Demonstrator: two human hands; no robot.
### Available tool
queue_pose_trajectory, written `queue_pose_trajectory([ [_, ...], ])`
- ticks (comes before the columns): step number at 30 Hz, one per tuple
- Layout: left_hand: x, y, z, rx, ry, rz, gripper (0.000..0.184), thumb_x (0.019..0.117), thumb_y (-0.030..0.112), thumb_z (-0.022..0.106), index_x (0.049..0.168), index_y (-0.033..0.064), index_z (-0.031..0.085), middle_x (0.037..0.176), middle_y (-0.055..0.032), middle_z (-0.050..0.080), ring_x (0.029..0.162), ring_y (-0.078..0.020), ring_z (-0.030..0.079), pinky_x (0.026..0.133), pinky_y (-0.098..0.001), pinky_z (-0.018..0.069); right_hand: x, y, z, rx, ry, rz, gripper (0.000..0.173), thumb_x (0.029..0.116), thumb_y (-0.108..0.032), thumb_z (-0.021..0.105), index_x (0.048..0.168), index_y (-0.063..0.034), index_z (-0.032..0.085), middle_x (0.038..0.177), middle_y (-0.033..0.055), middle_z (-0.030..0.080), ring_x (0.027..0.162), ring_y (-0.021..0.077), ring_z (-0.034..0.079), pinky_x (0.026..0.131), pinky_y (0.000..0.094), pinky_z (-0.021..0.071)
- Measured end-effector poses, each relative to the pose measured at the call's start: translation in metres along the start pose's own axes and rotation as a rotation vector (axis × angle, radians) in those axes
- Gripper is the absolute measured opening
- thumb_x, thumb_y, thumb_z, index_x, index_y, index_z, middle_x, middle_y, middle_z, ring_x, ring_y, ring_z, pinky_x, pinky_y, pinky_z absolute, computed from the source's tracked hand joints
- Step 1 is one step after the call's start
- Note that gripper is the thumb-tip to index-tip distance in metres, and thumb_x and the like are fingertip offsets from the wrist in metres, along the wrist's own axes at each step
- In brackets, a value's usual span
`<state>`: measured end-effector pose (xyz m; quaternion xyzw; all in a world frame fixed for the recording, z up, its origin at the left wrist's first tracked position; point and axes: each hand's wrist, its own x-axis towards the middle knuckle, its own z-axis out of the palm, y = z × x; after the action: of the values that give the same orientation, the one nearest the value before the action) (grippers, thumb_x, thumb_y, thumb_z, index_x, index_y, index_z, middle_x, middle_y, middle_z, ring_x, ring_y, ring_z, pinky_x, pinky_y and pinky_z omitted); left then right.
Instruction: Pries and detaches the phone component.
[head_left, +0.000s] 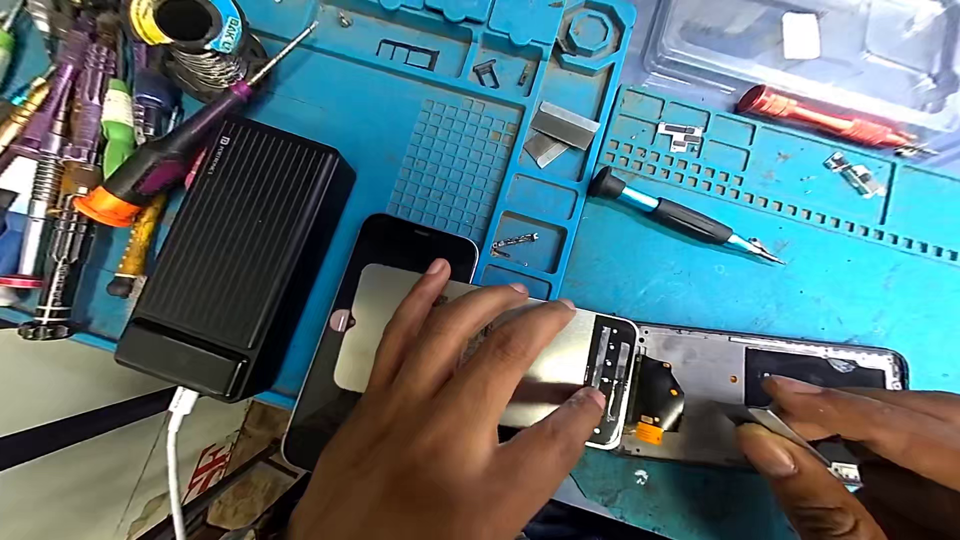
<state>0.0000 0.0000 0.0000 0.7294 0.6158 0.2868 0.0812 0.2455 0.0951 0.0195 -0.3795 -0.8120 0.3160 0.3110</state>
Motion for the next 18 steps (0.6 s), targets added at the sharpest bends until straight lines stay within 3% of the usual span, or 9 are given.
queue_pose_trajectory([
  [7, -0.002, -0.001, -0.001, -0.009, 0.003, 0.040, 0.019, 0.0955, 0.026, 0.072, 0.114, 0.0281, 0.077, 0.140, -0.0050, 0.064, 0.142, -0.0343, 0.047, 0.120, -0.0645, 0.0315, -0.002, 0.004, 0.010, 0.015, 0.006, -0.018, 0.012, 0.0976, -0.014, 0.068, 0.107, -0.0116, 0.075, 0.098, -0.0006, 0.067, 0.089, 0.0032, 0.064, 0.074, 0.0148, 0.0530],
  [13, -0.003, 0.000, -0.001, -0.035, 0.011, 0.043, 0.015, 0.0968, 0.022, 0.070, 0.109, 0.0250, 0.077, 0.142, -0.0042, 0.063, 0.143, -0.0326, 0.047, 0.120, -0.0665, 0.0303, -0.002, 0.004, 0.011, -0.005, 0.004, -0.032, 0.011, 0.0979, -0.016, 0.068, 0.106, -0.0125, 0.075, 0.098, -0.0005, 0.067, 0.091, 0.0032, 0.064, 0.075, 0.0149, 0.0521],
  [18, -0.004, -0.001, 0.000, -0.055, -0.002, 0.051, 0.019, 0.0979, 0.015, 0.067, 0.110, 0.0248, 0.077, 0.143, -0.0045, 0.062, 0.145, -0.0324, 0.045, 0.121, -0.0675, 0.0279, 0.010, 0.005, 0.004, 0.043, -0.033, -0.011, 0.011, 0.0967, -0.015, 0.070, 0.106, -0.0131, 0.076, 0.099, -0.0009, 0.071, 0.090, 0.0056, 0.068, 0.075, 0.0195, 0.0569],
])
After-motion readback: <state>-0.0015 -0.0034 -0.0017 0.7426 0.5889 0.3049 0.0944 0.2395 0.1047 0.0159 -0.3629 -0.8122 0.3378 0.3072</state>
